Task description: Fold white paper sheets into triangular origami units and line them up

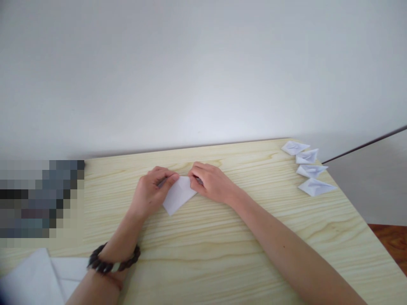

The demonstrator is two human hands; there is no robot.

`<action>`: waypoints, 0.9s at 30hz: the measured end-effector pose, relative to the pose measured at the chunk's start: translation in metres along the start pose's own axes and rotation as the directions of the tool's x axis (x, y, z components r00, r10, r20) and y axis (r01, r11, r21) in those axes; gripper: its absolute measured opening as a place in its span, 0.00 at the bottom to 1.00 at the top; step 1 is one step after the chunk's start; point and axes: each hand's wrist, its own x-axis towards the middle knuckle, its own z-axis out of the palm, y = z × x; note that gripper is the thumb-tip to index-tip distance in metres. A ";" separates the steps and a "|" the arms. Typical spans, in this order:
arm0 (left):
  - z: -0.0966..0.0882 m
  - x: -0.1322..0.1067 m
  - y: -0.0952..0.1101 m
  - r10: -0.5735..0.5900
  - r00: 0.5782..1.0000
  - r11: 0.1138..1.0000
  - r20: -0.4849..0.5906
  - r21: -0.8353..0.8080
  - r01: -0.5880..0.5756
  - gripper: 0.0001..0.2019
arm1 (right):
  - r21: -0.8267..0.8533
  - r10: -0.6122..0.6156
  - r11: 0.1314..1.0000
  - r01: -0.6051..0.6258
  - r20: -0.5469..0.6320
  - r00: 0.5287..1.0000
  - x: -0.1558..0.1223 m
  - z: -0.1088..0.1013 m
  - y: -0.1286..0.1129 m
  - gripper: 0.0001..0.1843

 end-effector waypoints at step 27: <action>0.000 -0.002 0.001 0.103 0.988 0.995 0.118 -0.004 -0.103 0.07 | -0.095 -0.044 0.994 0.049 0.051 0.998 -0.005 -0.001 0.001 0.12</action>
